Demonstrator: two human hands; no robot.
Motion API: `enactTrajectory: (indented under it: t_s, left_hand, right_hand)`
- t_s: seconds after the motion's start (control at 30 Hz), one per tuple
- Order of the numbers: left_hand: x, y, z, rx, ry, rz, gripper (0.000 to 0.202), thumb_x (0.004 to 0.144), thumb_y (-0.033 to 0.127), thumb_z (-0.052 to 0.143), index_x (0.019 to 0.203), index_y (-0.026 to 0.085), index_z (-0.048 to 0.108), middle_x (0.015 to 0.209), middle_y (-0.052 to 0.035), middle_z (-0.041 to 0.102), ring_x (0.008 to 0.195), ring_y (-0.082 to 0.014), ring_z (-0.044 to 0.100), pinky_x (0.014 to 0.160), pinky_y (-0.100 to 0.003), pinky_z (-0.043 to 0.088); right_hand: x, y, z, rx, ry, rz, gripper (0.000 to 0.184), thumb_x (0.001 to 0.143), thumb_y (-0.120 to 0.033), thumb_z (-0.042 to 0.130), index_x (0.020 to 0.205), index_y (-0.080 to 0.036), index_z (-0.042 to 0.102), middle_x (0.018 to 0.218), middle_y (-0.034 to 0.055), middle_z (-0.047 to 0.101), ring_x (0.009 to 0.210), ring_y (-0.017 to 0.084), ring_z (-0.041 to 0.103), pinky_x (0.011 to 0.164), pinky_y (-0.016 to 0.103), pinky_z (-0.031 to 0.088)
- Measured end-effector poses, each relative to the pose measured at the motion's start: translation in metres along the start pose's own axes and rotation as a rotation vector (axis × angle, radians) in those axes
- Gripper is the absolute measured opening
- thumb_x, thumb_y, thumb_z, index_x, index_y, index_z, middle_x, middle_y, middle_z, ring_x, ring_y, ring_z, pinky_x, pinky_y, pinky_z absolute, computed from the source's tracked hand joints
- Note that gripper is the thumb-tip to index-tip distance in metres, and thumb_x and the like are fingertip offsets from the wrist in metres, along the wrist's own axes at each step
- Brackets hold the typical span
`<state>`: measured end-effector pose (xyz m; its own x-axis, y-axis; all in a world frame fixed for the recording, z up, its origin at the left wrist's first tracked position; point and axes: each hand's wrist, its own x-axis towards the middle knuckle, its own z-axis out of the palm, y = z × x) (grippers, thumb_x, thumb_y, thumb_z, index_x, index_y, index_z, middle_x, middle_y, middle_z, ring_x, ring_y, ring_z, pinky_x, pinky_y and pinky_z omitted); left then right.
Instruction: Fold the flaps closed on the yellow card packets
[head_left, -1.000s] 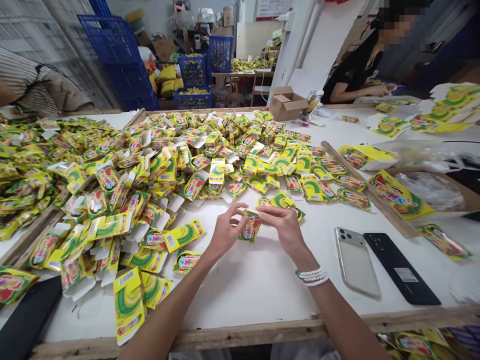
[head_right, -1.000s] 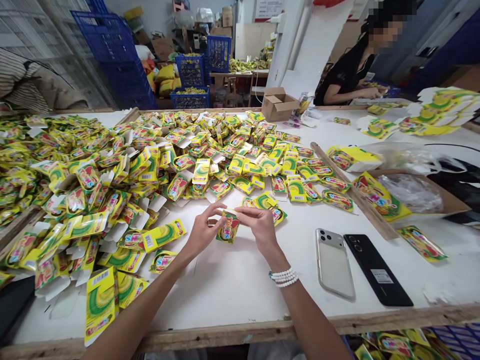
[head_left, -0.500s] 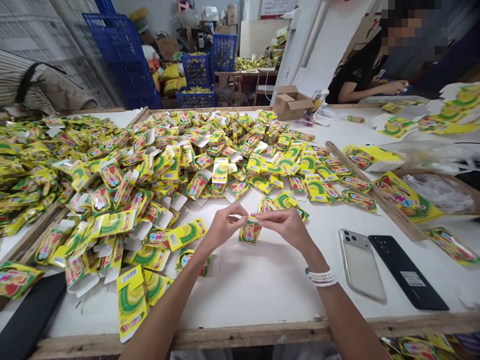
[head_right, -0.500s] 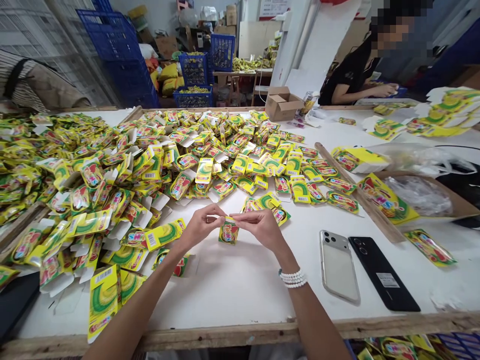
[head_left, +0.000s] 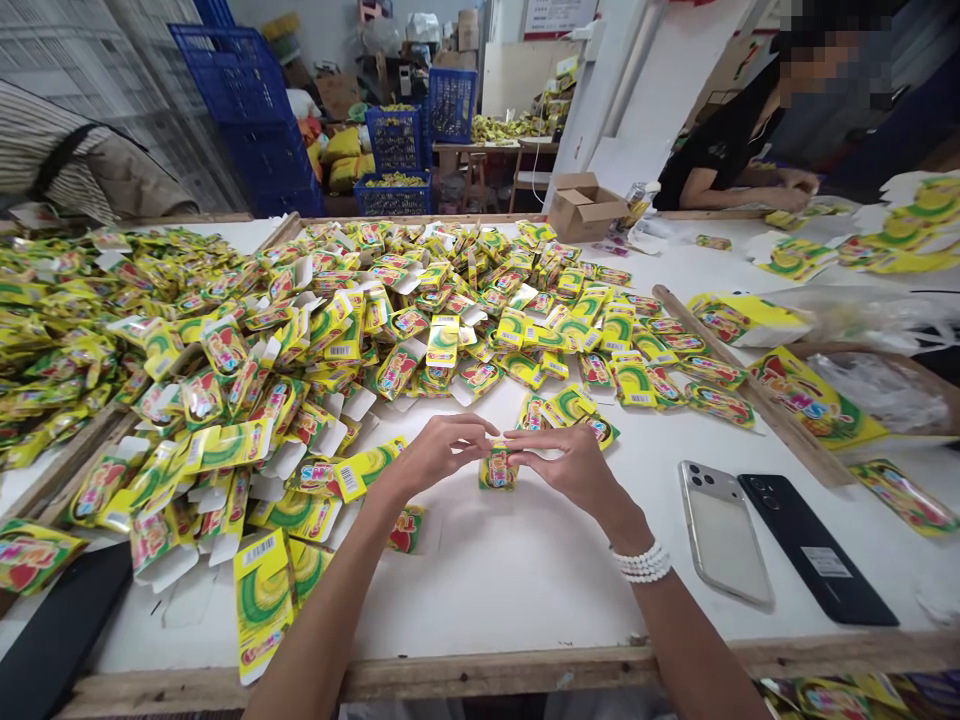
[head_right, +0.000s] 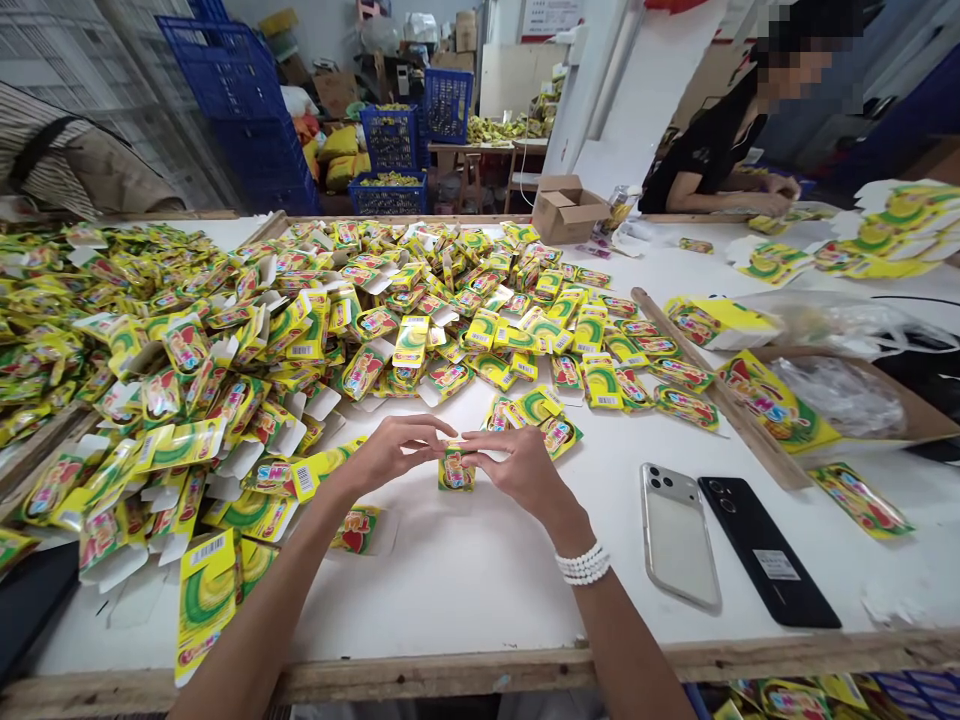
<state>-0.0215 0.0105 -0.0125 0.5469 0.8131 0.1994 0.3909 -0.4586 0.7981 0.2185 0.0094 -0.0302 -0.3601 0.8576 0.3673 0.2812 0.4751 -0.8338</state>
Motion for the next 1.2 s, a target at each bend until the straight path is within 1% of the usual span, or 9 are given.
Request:
enactTrajectory:
  t_s: [0.2, 0.4, 0.47, 0.53, 0.63, 0.8, 0.9, 1.0, 1.2]
  left_hand:
    - [0.001, 0.005, 0.000, 0.011, -0.004, 0.034, 0.025, 0.097, 0.040, 0.059, 0.093, 0.022, 0.076, 0.125, -0.0076, 0.071, 0.104, -0.0179, 0.070, 0.090, -0.028, 0.056]
    - [-0.008, 0.010, -0.026, 0.224, 0.292, -0.197, 0.023, 0.098, 0.038, 0.054, 0.103, 0.022, 0.070, 0.102, -0.0042, 0.073, 0.086, -0.0162, 0.068, 0.081, -0.028, 0.053]
    - [-0.022, 0.009, -0.040, 0.471, 0.179, -0.344, 0.021, 0.092, 0.038, 0.064, 0.106, 0.023, 0.069, 0.112, -0.0057, 0.070, 0.099, -0.0213, 0.065, 0.092, -0.034, 0.051]
    - [-0.037, 0.006, -0.053, 0.612, 0.026, -0.540, 0.047, 0.074, 0.034, 0.082, 0.116, 0.023, 0.067, 0.121, -0.0088, 0.066, 0.112, -0.0286, 0.061, 0.099, -0.039, 0.049]
    - [-0.051, -0.001, -0.061, 0.593, -0.188, -0.709, 0.072, 0.063, 0.018, 0.082, 0.131, 0.030, 0.059, 0.122, -0.0063, 0.065, 0.114, -0.0285, 0.060, 0.098, -0.037, 0.049]
    - [-0.034, 0.002, -0.052, 0.281, 0.031, -0.399, 0.064, 0.076, 0.028, 0.073, 0.137, 0.030, 0.051, 0.124, -0.0071, 0.064, 0.111, -0.0248, 0.061, 0.095, -0.035, 0.052]
    - [-0.013, 0.011, -0.028, -0.290, 0.136, -0.239, 0.062, 0.082, 0.032, 0.072, 0.136, 0.031, 0.041, 0.131, -0.0077, 0.060, 0.103, -0.0180, 0.066, 0.091, -0.031, 0.056]
    - [0.002, 0.014, 0.007, -0.708, 0.195, -0.173, 0.047, 0.084, 0.038, 0.071, 0.122, 0.028, 0.046, 0.135, -0.0085, 0.057, 0.101, -0.0177, 0.069, 0.084, -0.029, 0.058]
    - [0.013, 0.008, 0.049, -0.623, 0.484, -0.271, 0.041, 0.087, 0.040, 0.068, 0.123, 0.024, 0.055, 0.120, -0.0061, 0.061, 0.105, -0.0160, 0.066, 0.082, -0.023, 0.057]
  right_hand:
    - [0.001, -0.003, 0.006, -0.007, 0.077, -0.035, 0.015, 0.082, -0.018, 0.077, 0.088, -0.030, 0.083, 0.088, -0.0001, 0.079, 0.085, 0.026, 0.078, 0.081, 0.037, 0.064]
    - [-0.018, -0.008, -0.050, 0.563, 0.420, 0.073, 0.036, 0.075, -0.045, 0.084, 0.111, -0.040, 0.079, 0.095, 0.0001, 0.079, 0.075, 0.025, 0.075, 0.068, 0.038, 0.061]
    - [-0.028, -0.001, -0.073, 0.779, 0.625, -0.034, 0.046, 0.074, -0.064, 0.078, 0.118, -0.052, 0.072, 0.104, -0.0042, 0.078, 0.069, 0.021, 0.072, 0.057, 0.035, 0.056]
    - [-0.035, 0.010, -0.090, 0.832, 0.719, -0.135, 0.070, 0.059, -0.078, 0.080, 0.125, -0.060, 0.064, 0.112, -0.0072, 0.076, 0.071, 0.022, 0.072, 0.051, 0.034, 0.051]
    - [-0.037, 0.024, -0.099, 0.772, 0.605, -0.192, 0.086, 0.044, -0.083, 0.082, 0.126, -0.067, 0.059, 0.105, -0.0081, 0.077, 0.064, 0.022, 0.070, 0.047, 0.033, 0.047]
    - [-0.021, 0.010, -0.070, 0.593, 0.250, 0.102, 0.072, 0.060, -0.080, 0.078, 0.123, -0.047, 0.070, 0.096, 0.0033, 0.079, 0.071, 0.027, 0.075, 0.064, 0.039, 0.060]
    - [-0.003, -0.008, -0.035, 0.534, 0.084, 0.298, 0.063, 0.077, -0.060, 0.080, 0.129, -0.027, 0.068, 0.117, 0.0123, 0.075, 0.102, 0.033, 0.074, 0.093, 0.053, 0.059]
    - [0.010, -0.012, 0.001, 0.548, 0.002, 0.355, 0.075, 0.075, -0.054, 0.082, 0.140, -0.027, 0.057, 0.126, 0.0115, 0.071, 0.115, 0.032, 0.070, 0.096, 0.049, 0.060]
    - [0.008, -0.011, 0.033, 0.564, 0.269, 0.405, 0.079, 0.072, -0.050, 0.085, 0.135, -0.021, 0.046, 0.084, 0.0051, 0.078, 0.082, 0.027, 0.077, 0.073, 0.036, 0.064]
